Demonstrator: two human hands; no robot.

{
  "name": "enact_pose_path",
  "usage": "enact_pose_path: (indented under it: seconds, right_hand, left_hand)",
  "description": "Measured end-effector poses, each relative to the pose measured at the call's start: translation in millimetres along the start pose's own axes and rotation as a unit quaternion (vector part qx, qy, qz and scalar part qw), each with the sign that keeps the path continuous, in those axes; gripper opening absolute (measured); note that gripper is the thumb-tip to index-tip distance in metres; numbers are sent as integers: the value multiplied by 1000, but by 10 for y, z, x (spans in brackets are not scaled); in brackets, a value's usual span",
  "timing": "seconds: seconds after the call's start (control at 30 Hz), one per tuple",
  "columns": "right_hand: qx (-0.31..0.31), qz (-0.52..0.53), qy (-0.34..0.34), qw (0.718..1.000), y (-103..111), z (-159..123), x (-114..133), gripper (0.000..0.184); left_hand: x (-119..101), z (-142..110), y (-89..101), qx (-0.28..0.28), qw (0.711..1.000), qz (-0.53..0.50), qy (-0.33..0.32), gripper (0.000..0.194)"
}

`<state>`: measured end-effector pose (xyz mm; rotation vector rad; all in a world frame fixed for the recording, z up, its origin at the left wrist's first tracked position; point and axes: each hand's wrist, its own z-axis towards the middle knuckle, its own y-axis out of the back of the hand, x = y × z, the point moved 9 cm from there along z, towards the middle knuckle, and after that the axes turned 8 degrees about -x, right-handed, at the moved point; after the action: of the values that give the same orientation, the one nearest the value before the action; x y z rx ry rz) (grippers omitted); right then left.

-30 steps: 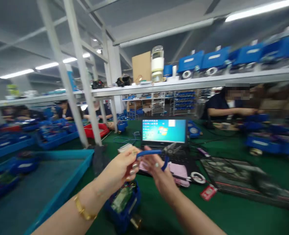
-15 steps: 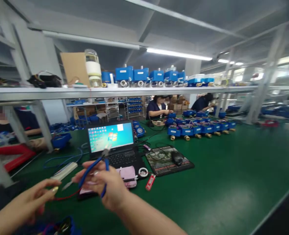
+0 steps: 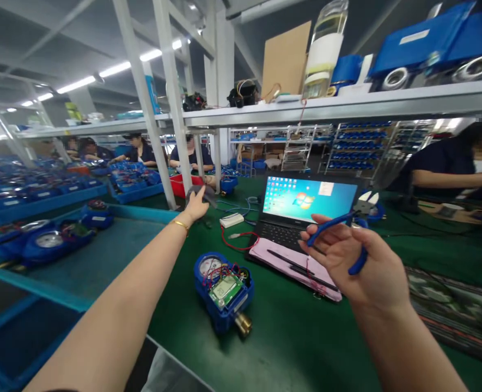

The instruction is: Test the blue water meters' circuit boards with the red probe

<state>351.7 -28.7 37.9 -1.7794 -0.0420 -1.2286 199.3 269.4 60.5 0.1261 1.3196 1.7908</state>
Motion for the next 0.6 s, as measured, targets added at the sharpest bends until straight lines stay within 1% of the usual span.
enact_pose_path:
  seconds: [0.03, 0.07, 0.13, 0.23, 0.3, 0.37, 0.47, 0.6]
  right_hand:
    - [-8, -7, -15, 1000, -5, -3, -41, 37]
    - [-20, -15, -30, 999, -5, -4, -80, 42]
    - [-42, -28, -56, 997, -5, -7, -146, 50]
    - [-43, -41, -89, 994, -42, -30, -230, 52]
    - [-26, -54, -102, 993, -76, -48, -276, 51]
    - [-6, -67, -112, 991, -106, -66, -324, 51]
    - [20, -78, -132, 988, -149, -104, -412, 53]
    - [68, -94, -182, 976, -241, -228, -587, 60]
  left_hand:
    - [-5, 25, 57, 3, 1000, -3, 8, 36]
    - [-21, 3, 81, 19, 1000, -4, 9, 34]
    - [-77, -178, 81, 69, 997, -13, -3, 30]
    - [-150, -671, 105, 145, 989, -28, -28, 27]
    - [-178, -1000, 174, 178, 982, -38, -43, 23]
    - [-209, -1256, 235, 203, 976, -58, -60, 16]
    - [-243, -1460, 246, 212, 969, -104, -77, 14]
    - [-189, -1504, 153, 158, 972, -158, -70, 5]
